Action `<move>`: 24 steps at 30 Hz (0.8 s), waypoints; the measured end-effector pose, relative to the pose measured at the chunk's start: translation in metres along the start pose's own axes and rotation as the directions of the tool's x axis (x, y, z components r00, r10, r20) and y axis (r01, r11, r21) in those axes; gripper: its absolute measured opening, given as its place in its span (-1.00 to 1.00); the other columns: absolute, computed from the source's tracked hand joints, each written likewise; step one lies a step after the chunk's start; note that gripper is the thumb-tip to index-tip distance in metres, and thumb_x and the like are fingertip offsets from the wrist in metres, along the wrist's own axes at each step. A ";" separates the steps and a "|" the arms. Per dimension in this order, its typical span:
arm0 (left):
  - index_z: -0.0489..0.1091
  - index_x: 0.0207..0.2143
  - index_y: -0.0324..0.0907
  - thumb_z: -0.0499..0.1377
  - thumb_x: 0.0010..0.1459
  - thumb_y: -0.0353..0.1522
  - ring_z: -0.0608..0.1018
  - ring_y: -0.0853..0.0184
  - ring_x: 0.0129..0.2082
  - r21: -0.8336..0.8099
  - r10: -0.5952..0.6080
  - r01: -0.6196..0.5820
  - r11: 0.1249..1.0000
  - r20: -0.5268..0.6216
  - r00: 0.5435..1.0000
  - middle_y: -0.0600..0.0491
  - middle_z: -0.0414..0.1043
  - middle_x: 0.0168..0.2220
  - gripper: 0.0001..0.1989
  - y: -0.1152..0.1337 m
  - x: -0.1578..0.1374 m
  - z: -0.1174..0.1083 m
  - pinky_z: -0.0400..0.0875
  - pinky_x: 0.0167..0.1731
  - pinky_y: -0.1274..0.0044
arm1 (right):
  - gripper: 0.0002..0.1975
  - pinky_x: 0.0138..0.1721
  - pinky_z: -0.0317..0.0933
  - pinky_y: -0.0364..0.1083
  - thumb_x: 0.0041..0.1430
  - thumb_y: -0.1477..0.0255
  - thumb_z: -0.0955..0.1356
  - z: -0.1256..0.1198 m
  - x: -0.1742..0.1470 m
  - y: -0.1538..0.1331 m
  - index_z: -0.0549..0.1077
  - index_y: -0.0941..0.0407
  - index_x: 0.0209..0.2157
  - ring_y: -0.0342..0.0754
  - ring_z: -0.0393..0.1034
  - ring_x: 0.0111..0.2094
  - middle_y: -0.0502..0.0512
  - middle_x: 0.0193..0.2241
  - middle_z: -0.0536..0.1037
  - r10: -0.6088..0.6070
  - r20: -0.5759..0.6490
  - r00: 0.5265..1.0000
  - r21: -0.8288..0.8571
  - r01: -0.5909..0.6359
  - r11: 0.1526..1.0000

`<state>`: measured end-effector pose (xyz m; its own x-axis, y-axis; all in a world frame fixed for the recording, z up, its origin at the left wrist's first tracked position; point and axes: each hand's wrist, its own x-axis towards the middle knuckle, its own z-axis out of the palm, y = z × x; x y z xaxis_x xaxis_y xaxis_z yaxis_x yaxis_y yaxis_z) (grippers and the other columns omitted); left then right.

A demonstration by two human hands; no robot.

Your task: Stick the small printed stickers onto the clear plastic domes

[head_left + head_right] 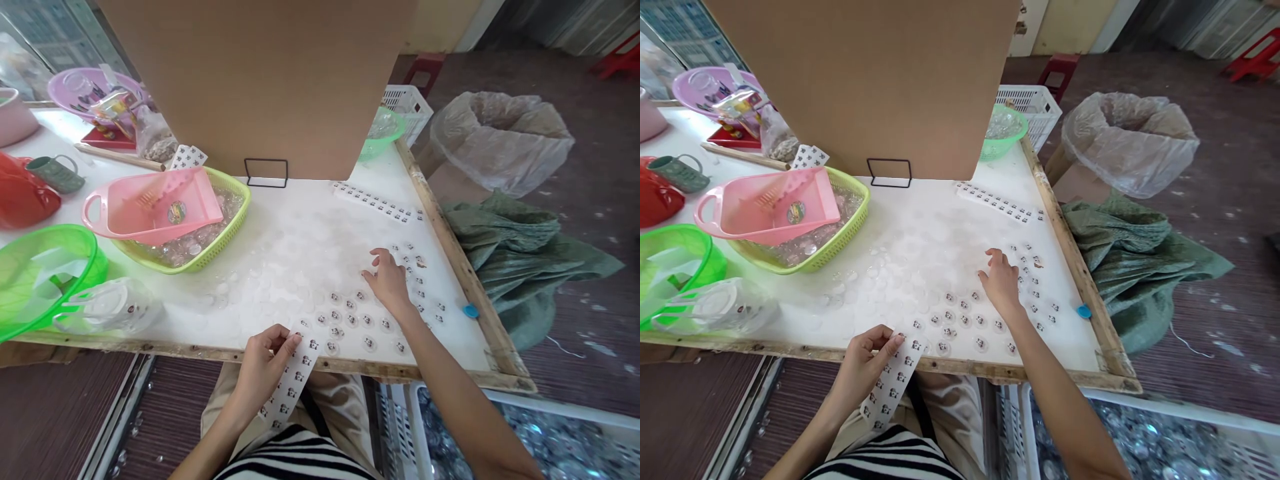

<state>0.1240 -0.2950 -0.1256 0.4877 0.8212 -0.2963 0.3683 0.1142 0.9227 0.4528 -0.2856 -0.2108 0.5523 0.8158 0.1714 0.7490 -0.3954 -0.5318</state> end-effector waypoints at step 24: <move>0.37 -0.48 -0.22 0.17 0.20 -0.08 0.27 0.42 -0.55 -0.045 -0.029 0.029 0.999 0.004 1.000 0.12 0.26 -0.56 -0.60 0.006 -0.002 -0.001 0.11 -0.55 0.61 | -0.84 -0.24 0.16 -0.02 0.02 0.47 0.34 -0.002 0.023 0.003 0.38 0.10 -0.29 0.03 0.38 -0.37 0.08 -0.44 0.49 0.133 0.064 0.989 -0.002 -0.133 0.991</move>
<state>0.1247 -0.2953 -0.1198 0.4802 0.8153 -0.3236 0.3461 0.1629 0.9239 0.4687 -0.2685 -0.2063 0.6222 0.7815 0.0455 0.6694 -0.5010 -0.5485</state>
